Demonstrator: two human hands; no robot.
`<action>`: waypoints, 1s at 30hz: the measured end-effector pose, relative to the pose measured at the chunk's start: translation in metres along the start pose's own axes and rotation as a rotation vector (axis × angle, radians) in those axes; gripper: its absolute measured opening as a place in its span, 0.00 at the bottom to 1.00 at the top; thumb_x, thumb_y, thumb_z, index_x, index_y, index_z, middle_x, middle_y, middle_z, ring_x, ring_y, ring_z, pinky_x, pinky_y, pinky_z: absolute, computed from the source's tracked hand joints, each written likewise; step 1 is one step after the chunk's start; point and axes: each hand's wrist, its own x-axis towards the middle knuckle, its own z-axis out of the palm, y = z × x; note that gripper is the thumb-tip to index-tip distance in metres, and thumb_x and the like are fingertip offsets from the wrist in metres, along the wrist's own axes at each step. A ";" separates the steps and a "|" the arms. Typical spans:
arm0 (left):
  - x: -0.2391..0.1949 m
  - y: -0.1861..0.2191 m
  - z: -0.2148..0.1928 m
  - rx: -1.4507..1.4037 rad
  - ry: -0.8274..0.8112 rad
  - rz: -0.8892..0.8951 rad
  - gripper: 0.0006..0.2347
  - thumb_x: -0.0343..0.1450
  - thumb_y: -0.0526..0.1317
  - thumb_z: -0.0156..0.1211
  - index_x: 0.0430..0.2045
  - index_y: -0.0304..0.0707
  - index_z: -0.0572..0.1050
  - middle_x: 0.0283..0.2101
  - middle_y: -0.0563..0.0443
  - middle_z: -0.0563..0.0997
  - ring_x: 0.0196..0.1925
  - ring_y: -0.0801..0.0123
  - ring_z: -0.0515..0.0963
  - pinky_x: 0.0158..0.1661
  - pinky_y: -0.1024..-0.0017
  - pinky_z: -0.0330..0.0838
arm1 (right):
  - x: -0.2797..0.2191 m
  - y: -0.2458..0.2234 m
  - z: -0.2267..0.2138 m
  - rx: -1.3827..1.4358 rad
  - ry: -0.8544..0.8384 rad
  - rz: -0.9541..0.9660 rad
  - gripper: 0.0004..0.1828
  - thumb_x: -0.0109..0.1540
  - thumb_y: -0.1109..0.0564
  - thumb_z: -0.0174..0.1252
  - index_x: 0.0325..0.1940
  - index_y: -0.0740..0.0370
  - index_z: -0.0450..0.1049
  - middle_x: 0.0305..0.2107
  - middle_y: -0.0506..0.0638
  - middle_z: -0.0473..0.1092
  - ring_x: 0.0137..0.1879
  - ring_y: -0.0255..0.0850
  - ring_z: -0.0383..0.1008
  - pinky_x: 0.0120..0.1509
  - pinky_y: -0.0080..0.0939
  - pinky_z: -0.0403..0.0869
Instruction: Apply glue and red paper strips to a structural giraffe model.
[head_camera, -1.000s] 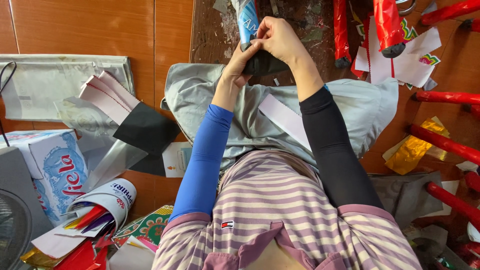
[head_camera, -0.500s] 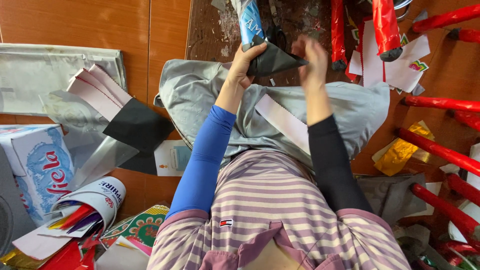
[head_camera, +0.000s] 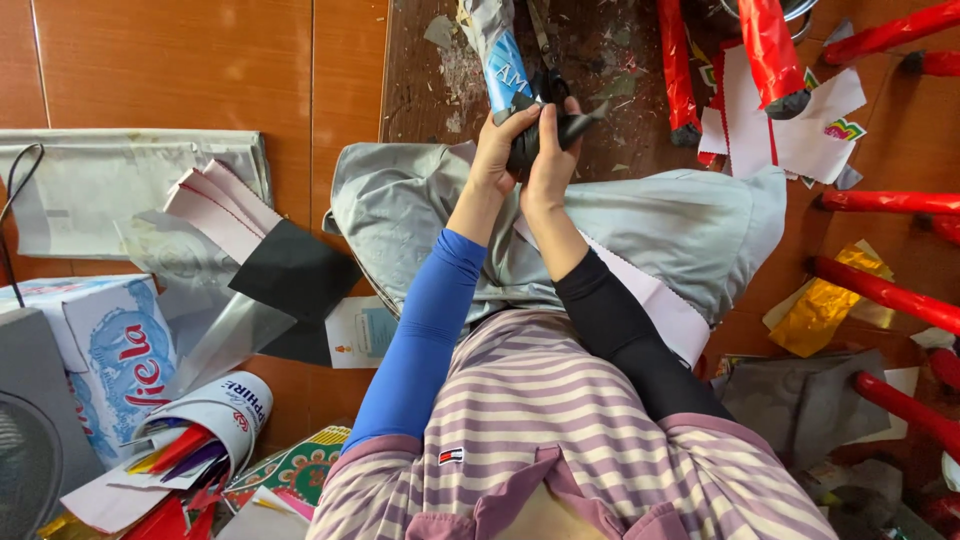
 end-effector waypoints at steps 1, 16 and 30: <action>-0.001 -0.002 -0.001 -0.001 -0.006 0.010 0.15 0.67 0.33 0.70 0.45 0.29 0.74 0.40 0.45 0.82 0.38 0.64 0.82 0.41 0.67 0.80 | 0.003 -0.001 -0.002 -0.126 0.015 -0.096 0.35 0.67 0.50 0.62 0.73 0.64 0.58 0.64 0.54 0.63 0.68 0.44 0.65 0.72 0.45 0.65; 0.005 0.001 -0.041 0.026 -0.266 -0.144 0.32 0.68 0.58 0.66 0.58 0.34 0.66 0.48 0.46 0.79 0.44 0.65 0.82 0.44 0.63 0.81 | 0.081 -0.007 0.012 -0.818 -0.737 -0.068 0.49 0.73 0.35 0.56 0.84 0.57 0.37 0.78 0.64 0.47 0.83 0.55 0.50 0.84 0.51 0.56; -0.010 0.011 -0.028 0.056 -0.284 -0.161 0.40 0.62 0.58 0.72 0.65 0.43 0.57 0.59 0.43 0.74 0.59 0.53 0.80 0.54 0.50 0.82 | 0.110 0.026 0.031 -1.515 -0.628 -0.699 0.52 0.70 0.24 0.61 0.82 0.52 0.42 0.73 0.64 0.52 0.77 0.62 0.55 0.74 0.65 0.58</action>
